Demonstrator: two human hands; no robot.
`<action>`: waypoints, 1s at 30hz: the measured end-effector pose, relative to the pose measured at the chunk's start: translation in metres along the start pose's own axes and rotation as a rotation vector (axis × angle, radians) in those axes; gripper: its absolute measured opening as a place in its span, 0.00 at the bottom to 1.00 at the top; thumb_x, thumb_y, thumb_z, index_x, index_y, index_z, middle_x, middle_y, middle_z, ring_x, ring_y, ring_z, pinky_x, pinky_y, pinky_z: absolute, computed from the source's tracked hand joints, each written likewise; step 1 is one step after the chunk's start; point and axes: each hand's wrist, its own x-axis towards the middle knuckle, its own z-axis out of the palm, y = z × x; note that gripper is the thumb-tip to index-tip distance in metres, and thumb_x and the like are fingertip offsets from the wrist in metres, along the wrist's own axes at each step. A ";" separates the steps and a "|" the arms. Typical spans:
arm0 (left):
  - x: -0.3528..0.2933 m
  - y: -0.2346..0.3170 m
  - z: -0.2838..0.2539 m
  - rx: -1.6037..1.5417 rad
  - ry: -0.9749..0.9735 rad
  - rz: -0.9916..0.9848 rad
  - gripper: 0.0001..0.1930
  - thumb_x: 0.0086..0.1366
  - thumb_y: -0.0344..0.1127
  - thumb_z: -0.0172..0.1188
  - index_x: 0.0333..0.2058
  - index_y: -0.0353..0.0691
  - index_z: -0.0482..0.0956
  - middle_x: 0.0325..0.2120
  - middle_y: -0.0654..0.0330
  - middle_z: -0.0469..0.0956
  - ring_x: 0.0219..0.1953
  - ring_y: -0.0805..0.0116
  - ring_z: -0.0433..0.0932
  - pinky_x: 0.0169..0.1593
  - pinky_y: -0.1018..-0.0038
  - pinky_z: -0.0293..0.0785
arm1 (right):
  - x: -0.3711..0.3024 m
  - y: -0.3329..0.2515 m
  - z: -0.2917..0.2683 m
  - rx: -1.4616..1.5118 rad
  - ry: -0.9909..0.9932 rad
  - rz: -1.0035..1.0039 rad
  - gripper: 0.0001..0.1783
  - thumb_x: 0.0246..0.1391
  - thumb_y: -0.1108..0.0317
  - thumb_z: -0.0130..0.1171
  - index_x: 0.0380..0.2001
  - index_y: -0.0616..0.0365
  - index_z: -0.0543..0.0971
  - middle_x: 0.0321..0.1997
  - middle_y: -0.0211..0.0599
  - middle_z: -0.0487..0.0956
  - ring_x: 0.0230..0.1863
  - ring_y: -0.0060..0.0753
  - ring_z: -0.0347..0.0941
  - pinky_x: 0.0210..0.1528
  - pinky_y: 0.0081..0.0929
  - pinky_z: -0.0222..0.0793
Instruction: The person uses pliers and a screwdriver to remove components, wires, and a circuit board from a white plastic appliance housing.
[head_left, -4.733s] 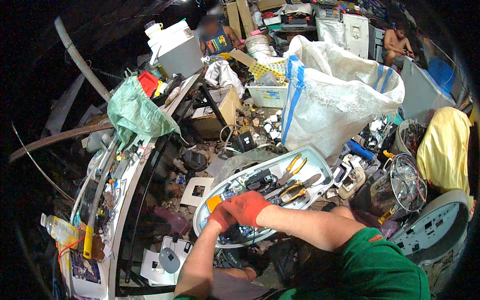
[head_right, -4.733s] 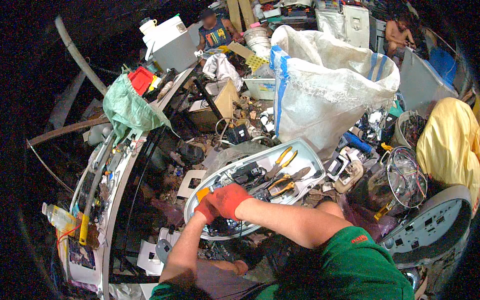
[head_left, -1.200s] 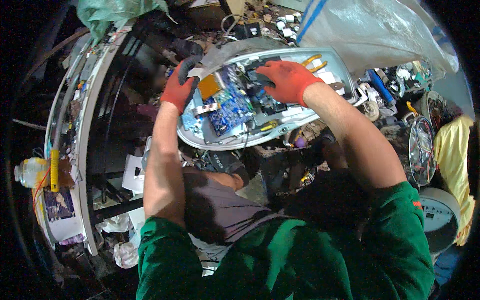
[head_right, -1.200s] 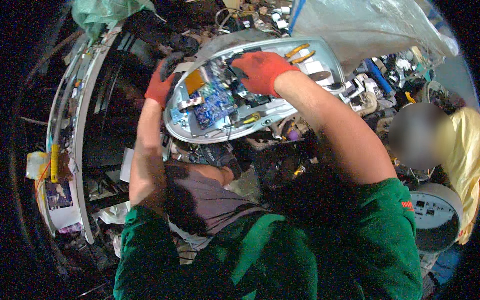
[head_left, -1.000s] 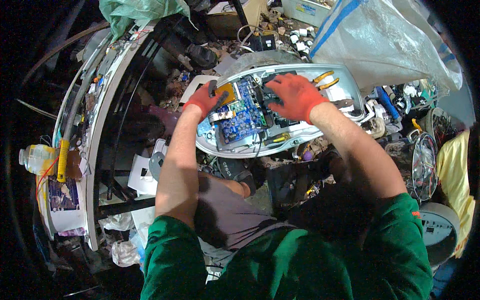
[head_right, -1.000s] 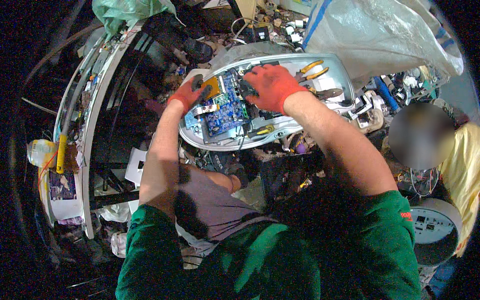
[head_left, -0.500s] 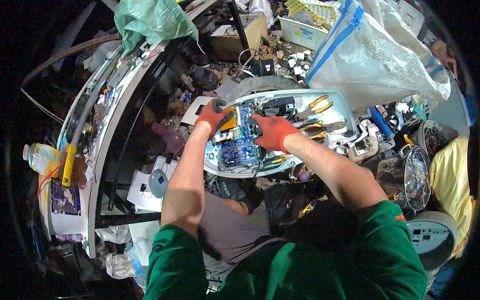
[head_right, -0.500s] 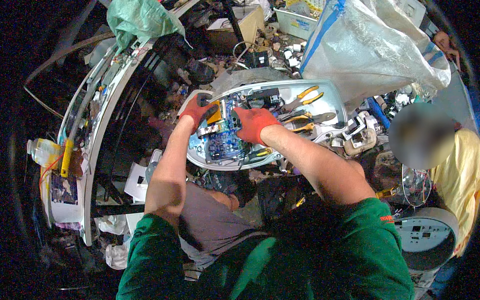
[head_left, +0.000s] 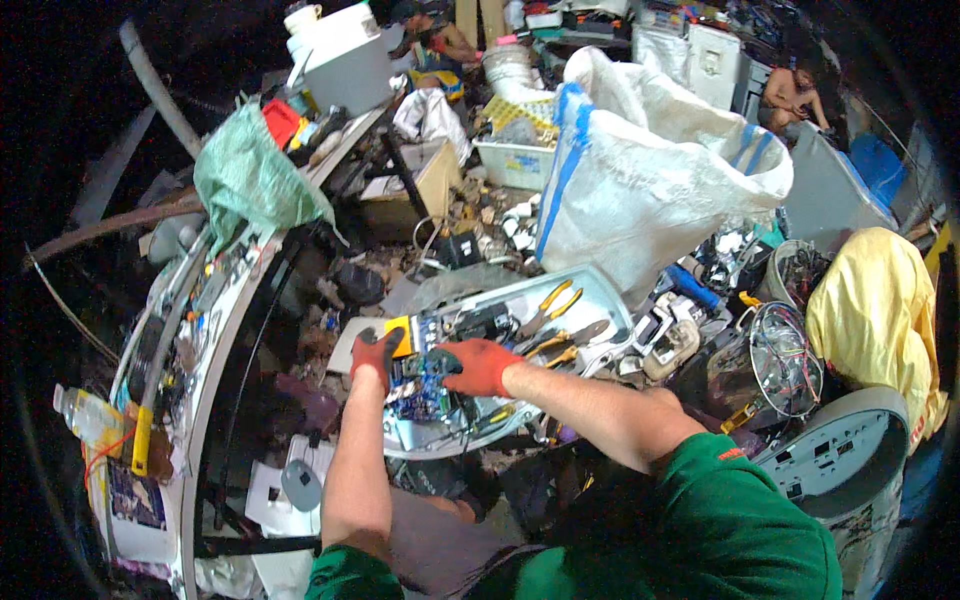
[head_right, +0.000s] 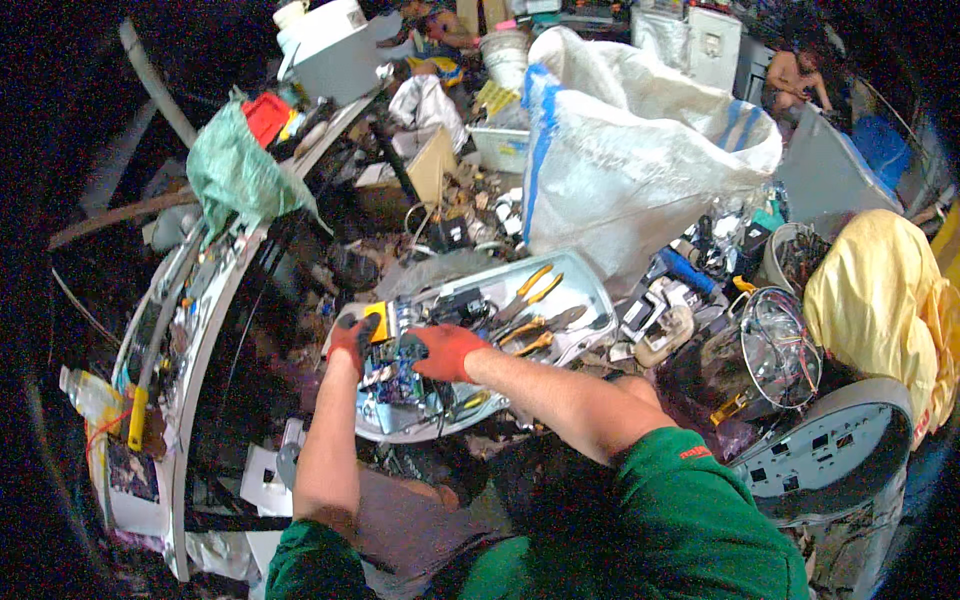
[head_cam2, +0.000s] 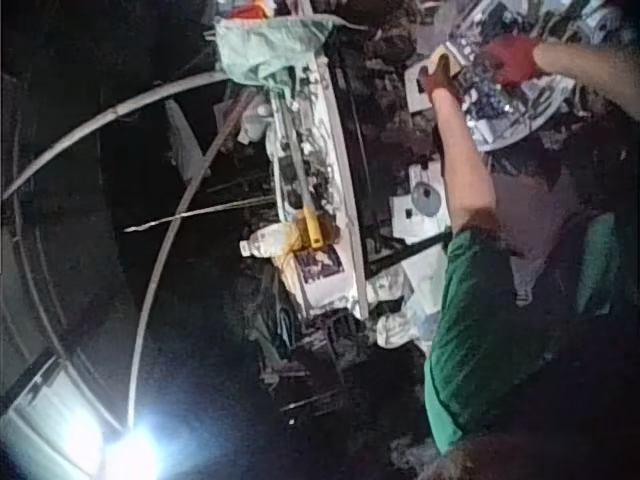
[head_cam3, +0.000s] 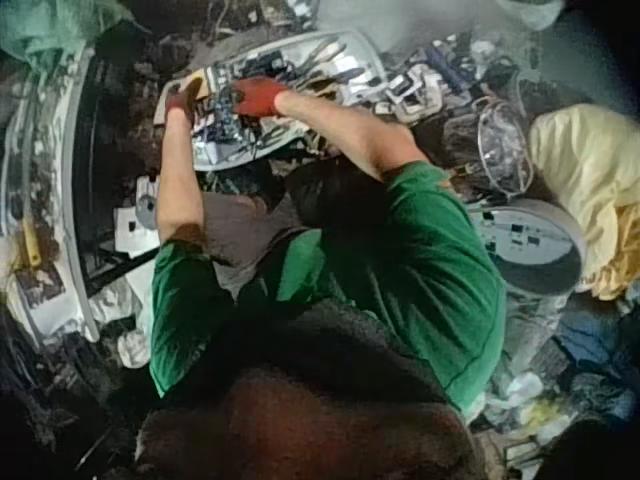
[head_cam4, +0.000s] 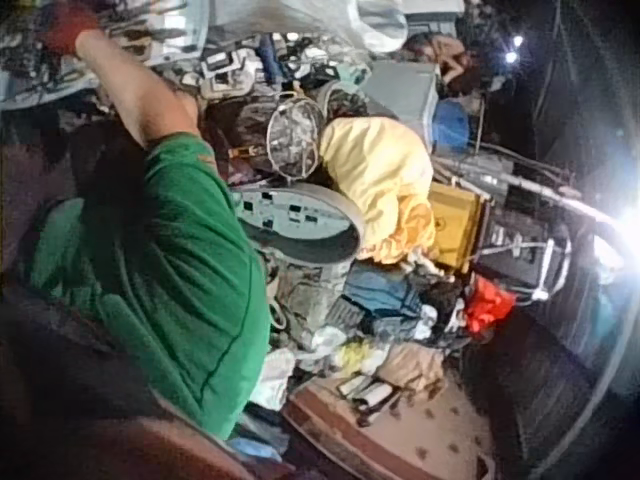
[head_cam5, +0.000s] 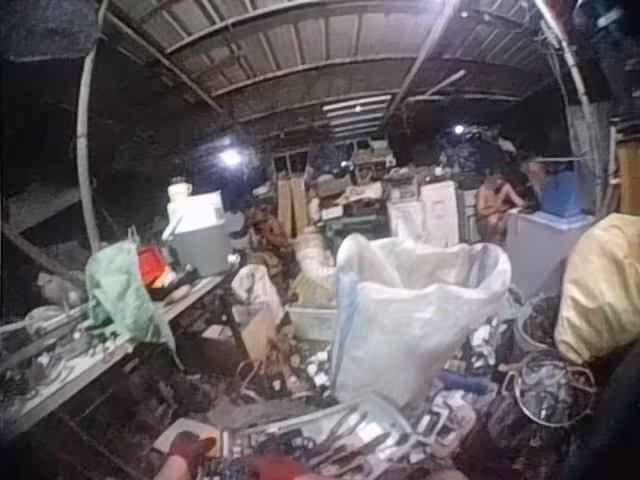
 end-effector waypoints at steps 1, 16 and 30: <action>-0.004 0.005 -0.004 -0.117 -0.026 -0.014 0.40 0.49 0.37 0.75 0.59 0.36 0.65 0.49 0.51 0.75 0.48 0.62 0.76 0.48 0.65 0.75 | -0.002 -0.002 0.001 0.047 0.044 -0.056 0.37 0.48 0.55 0.59 0.62 0.52 0.66 0.56 0.53 0.75 0.59 0.53 0.70 0.62 0.40 0.65; -0.097 0.103 0.010 -0.638 -0.254 0.557 0.28 0.61 0.39 0.63 0.58 0.48 0.63 0.52 0.58 0.71 0.55 0.59 0.69 0.58 0.59 0.66 | -0.006 -0.002 -0.022 0.052 0.598 -0.245 0.35 0.50 0.63 0.61 0.62 0.52 0.64 0.60 0.57 0.66 0.56 0.59 0.69 0.57 0.45 0.68; -0.077 0.093 0.032 -0.987 -0.392 0.324 0.26 0.65 0.47 0.57 0.59 0.45 0.68 0.57 0.56 0.71 0.58 0.55 0.71 0.59 0.55 0.69 | -0.012 0.026 -0.063 1.013 0.342 -0.160 0.22 0.56 0.71 0.60 0.54 0.58 0.72 0.48 0.31 0.78 0.49 0.23 0.71 0.53 0.26 0.68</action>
